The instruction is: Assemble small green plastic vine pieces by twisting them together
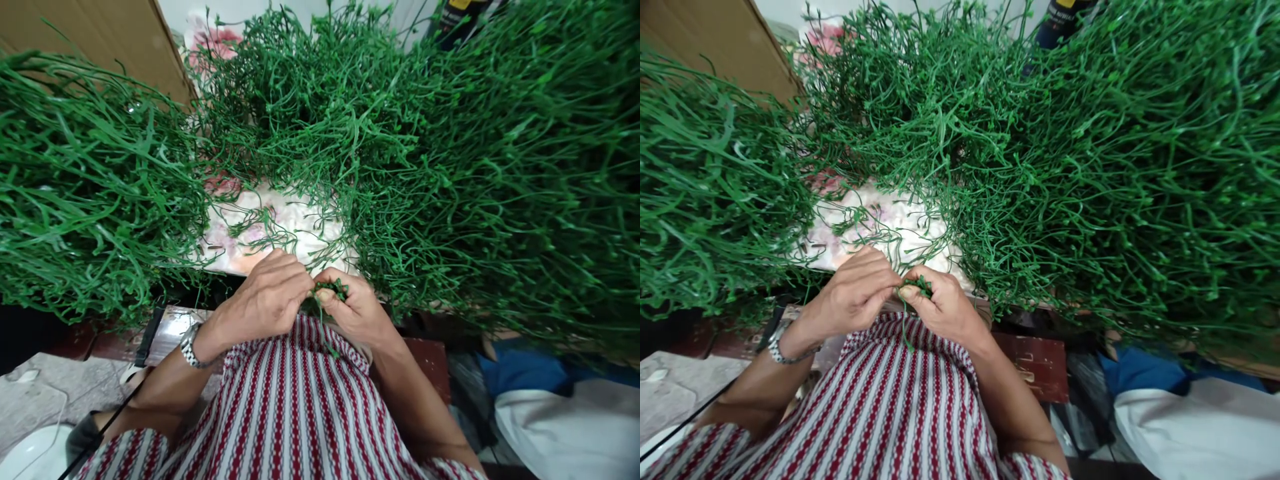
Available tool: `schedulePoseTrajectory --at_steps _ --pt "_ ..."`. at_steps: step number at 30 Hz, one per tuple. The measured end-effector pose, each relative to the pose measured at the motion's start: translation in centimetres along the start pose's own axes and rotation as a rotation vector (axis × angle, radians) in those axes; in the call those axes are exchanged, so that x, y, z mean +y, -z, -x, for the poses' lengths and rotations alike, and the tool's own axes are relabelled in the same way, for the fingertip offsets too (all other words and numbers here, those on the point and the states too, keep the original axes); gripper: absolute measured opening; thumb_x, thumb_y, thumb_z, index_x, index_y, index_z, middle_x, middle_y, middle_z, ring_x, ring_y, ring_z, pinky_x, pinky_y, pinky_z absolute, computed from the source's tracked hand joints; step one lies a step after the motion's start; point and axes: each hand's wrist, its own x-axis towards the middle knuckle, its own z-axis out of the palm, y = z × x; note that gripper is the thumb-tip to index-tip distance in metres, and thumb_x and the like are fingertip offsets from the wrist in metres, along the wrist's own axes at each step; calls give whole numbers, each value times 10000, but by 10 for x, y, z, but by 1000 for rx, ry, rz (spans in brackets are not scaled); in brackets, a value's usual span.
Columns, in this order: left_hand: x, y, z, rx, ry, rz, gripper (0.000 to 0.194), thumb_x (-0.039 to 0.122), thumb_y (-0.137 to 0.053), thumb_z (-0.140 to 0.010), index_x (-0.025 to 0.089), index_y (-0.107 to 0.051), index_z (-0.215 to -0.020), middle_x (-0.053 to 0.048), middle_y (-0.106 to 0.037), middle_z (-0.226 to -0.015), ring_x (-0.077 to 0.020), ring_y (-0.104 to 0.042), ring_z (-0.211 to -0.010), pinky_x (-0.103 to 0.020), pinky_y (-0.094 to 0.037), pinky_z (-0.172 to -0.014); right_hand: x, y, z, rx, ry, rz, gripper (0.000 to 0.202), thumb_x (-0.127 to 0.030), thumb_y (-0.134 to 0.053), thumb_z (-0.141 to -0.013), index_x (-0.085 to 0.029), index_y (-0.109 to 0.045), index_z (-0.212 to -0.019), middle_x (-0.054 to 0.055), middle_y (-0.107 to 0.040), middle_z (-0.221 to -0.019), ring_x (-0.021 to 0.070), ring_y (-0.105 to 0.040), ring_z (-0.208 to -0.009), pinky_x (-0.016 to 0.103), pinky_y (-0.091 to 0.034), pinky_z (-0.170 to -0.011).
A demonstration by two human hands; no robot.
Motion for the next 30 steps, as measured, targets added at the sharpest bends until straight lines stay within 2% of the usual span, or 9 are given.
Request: schedulePoseTrajectory --at_steps 4,7,10,12,15,19,23,26,30 --pt "5 -3 2 -39 -18 -191 197 35 -410 -803 171 -485 -682 -6 -457 -650 -155 -391 -682 -314 -319 -657 3 0 1 -35 -55 -80 316 -451 -508 -852 -147 -531 -772 -39 -443 -617 77 -379 -557 189 -323 -529" --pt "7 -4 3 -59 -58 -192 202 36 -400 -806 174 -466 -674 0 -439 -650 -153 -378 -678 -311 -315 -651 2 4 1 -88 -87 -32 250 -372 -526 -851 -138 -540 -765 -32 -468 -626 78 -399 -577 186 -330 -546" --pt "7 1 1 -101 -81 -153 211 31 -388 -788 176 -455 -651 3 -432 -634 -152 -365 -664 -312 -308 -641 -1 9 0 -148 -48 85 215 -284 -536 -834 -143 -510 -674 -53 -394 -565 65 -340 -535 187 -279 -514" --pt "7 6 -1 -128 -122 -42 219 14 -387 -747 177 -433 -609 10 -408 -589 -144 -344 -621 -311 -296 -612 -2 10 -1 -200 13 52 252 -291 -556 -817 -146 -482 -624 -62 -351 -542 58 -306 -513 191 -249 -493" --pt "4 10 -4 -122 -198 252 236 0 -392 -712 176 -398 -555 25 -361 -514 -127 -323 -559 -310 -291 -586 1 7 0 -266 68 -167 302 -380 -592 -798 -139 -514 -632 -57 -384 -529 58 -335 -496 193 -254 -471" --pt "-7 3 -2 87 -200 611 156 57 -465 -748 167 -498 -643 28 -394 -504 -109 -360 -521 -310 -324 -579 5 2 3 -282 120 -554 326 -419 -607 -790 -127 -562 -652 -23 -479 -531 67 -422 -460 201 -318 -455" --pt "-14 -2 2 275 -93 665 59 113 -549 -753 160 -581 -771 0 -501 -568 -118 -462 -553 -326 -390 -603 -5 11 6 -125 118 -578 263 -380 -592 -811 -146 -565 -696 3 -515 -589 95 -468 -517 227 -365 -498" --pt "-13 -1 3 302 -101 503 130 76 -527 -731 173 -590 -790 -24 -556 -636 -148 -532 -656 -351 -438 -646 -20 21 10 37 85 -478 168 -315 -540 -851 -175 -554 -758 38 -574 -723 139 -553 -633 280 -443 -590" --pt "-10 -5 7 364 -190 222 220 14 -490 -698 174 -585 -815 -43 -576 -720 -183 -558 -811 -382 -483 -717 -38 26 20 154 198 -400 84 -215 -495 -879 -211 -578 -886 42 -604 -793 148 -603 -639 320 -478 -629"
